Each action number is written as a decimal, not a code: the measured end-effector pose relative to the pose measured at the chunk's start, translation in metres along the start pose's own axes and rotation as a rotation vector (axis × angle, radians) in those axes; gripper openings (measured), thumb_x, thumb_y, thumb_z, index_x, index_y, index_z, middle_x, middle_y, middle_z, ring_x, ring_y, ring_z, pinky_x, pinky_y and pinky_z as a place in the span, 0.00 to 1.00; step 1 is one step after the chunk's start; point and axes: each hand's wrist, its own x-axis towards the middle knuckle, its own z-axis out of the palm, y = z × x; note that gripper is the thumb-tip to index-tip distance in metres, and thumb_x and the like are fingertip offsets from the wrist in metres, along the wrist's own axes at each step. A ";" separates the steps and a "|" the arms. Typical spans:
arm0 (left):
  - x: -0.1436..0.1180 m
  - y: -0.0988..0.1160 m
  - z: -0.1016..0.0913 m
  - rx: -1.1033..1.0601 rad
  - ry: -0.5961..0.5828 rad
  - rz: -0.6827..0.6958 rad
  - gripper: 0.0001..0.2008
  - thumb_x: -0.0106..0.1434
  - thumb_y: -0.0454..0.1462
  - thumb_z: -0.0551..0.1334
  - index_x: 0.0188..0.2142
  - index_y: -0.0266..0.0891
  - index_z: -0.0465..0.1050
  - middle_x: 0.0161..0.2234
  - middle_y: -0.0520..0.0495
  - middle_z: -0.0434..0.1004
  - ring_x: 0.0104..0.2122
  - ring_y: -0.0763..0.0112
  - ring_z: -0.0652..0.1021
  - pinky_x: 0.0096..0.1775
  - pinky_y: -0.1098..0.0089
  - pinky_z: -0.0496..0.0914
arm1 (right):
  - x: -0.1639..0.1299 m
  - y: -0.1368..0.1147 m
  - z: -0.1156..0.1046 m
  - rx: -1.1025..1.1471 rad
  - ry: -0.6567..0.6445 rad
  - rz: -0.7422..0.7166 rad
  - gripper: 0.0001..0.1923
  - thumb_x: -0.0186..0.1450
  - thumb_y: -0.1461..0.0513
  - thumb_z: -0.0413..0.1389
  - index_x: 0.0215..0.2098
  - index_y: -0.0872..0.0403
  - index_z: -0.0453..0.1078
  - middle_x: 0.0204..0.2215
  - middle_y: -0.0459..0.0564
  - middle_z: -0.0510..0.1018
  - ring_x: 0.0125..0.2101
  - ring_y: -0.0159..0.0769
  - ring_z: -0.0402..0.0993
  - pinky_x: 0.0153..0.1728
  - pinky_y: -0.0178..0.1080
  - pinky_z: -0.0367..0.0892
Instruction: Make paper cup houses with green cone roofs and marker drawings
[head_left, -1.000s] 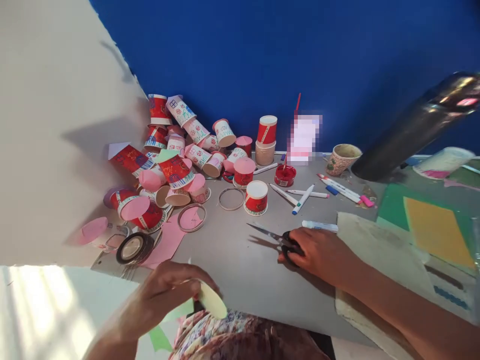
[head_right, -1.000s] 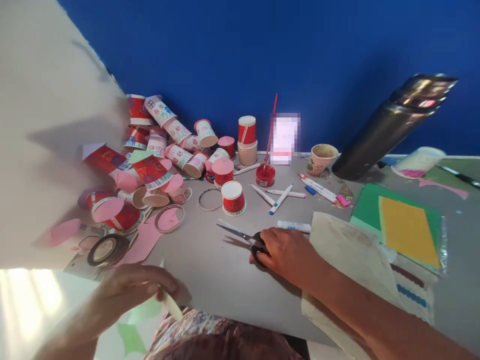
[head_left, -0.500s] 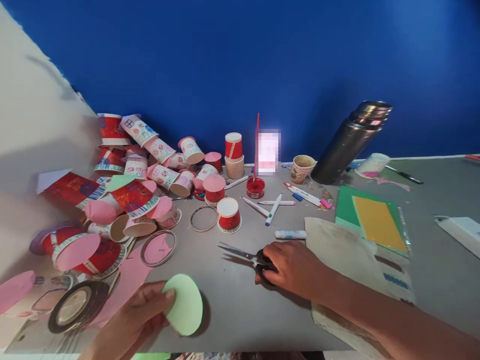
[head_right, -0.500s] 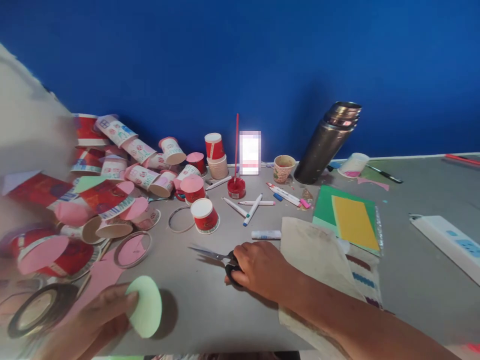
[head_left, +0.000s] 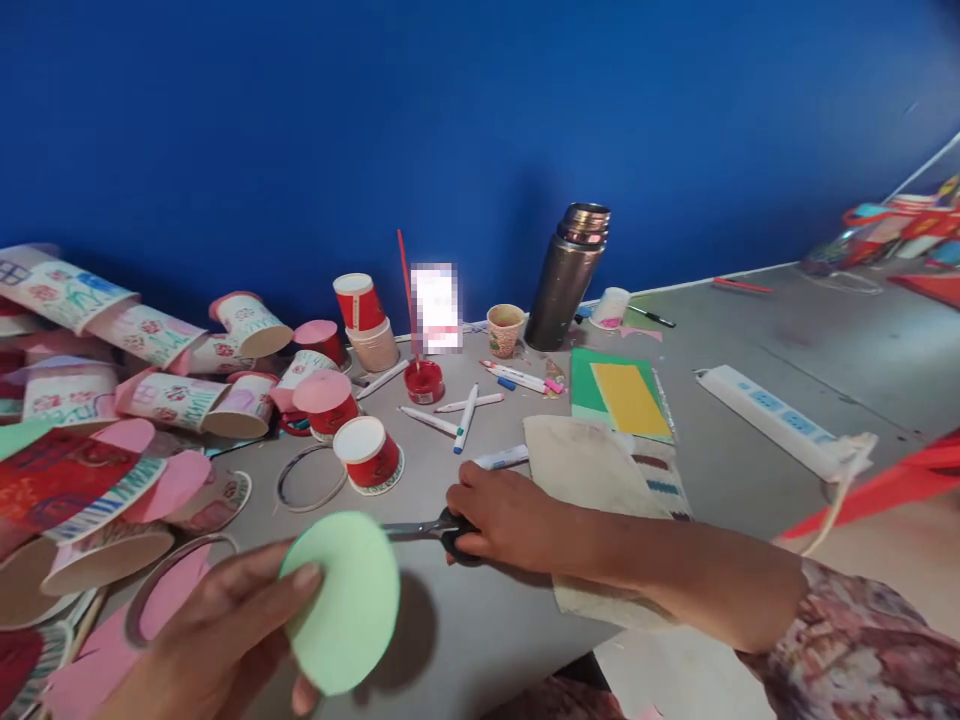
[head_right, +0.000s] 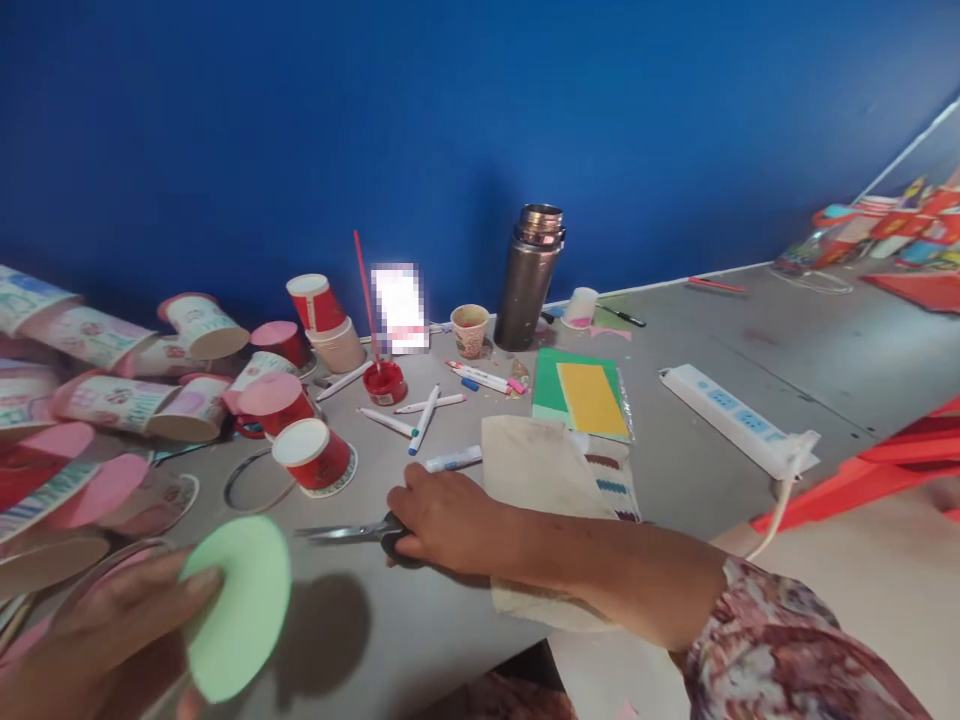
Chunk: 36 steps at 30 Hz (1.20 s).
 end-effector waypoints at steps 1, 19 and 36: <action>0.005 0.009 0.010 -0.026 -0.050 0.004 0.09 0.50 0.44 0.75 0.26 0.41 0.84 0.20 0.46 0.78 0.19 0.65 0.75 0.20 0.68 0.72 | -0.001 0.001 0.000 0.012 -0.014 -0.005 0.13 0.66 0.55 0.63 0.42 0.54 0.72 0.42 0.53 0.78 0.36 0.40 0.75 0.32 0.39 0.59; 0.062 -0.020 0.036 -0.094 -0.124 0.120 0.21 0.59 0.46 0.71 0.40 0.27 0.81 0.23 0.43 0.79 0.18 0.70 0.76 0.19 0.73 0.73 | -0.006 -0.004 0.000 0.583 0.220 -0.053 0.22 0.63 0.58 0.65 0.54 0.47 0.70 0.44 0.52 0.80 0.28 0.33 0.76 0.29 0.35 0.70; 0.058 -0.026 0.043 -0.018 -0.160 0.129 0.21 0.57 0.46 0.73 0.42 0.32 0.76 0.28 0.43 0.81 0.28 0.68 0.81 0.26 0.74 0.73 | -0.002 -0.007 -0.001 0.690 0.277 0.227 0.08 0.61 0.56 0.60 0.31 0.51 0.70 0.20 0.40 0.69 0.21 0.30 0.64 0.23 0.34 0.60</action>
